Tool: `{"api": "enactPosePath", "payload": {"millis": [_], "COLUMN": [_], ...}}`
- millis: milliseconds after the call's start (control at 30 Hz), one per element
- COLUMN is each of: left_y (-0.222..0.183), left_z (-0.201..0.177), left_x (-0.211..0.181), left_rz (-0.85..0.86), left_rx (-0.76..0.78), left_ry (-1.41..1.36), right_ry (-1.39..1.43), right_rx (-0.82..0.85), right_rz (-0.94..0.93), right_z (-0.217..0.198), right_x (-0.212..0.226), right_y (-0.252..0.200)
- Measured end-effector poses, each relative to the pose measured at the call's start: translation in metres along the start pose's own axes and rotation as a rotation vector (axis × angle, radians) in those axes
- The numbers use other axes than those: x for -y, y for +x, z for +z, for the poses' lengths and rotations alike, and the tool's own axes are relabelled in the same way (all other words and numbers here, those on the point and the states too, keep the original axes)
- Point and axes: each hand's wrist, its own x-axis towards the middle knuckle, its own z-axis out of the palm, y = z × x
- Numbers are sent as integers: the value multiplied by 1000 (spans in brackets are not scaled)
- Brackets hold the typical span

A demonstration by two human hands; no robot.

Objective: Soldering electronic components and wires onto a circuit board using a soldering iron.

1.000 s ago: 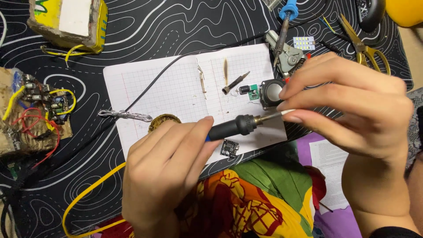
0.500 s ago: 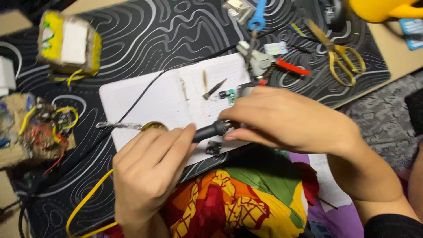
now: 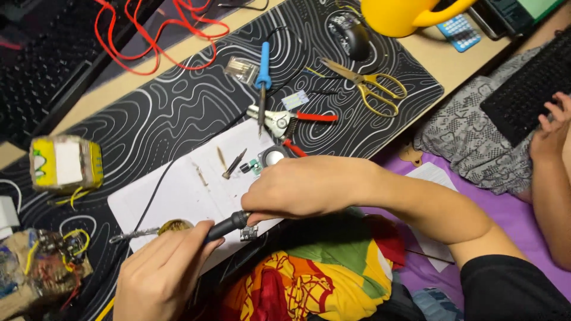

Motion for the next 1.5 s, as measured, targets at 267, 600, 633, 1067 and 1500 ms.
{"api": "enactPosePath", "payload": {"millis": [267, 600, 633, 1067, 1500], "left_y": [-4, 20, 24, 28, 14], "left_z": [2, -7, -8, -31, -38], "left_x": [16, 23, 19, 2, -5], "left_rz": [-128, -342, -343, -149, -100], "left_rx": [230, 298, 298, 66, 47], "left_ry": [-80, -164, -166, -65, 8], "right_ry": [-72, -139, -139, -67, -173], "right_rx": [-15, -125, -124, -116, 98], "right_rz": [2, -91, -90, 81, 151], "right_z": [12, 9, 4, -28, -25], "right_x": [-1, -22, -23, -30, -7], "right_y": [-12, -6, -5, -9, 7]}}
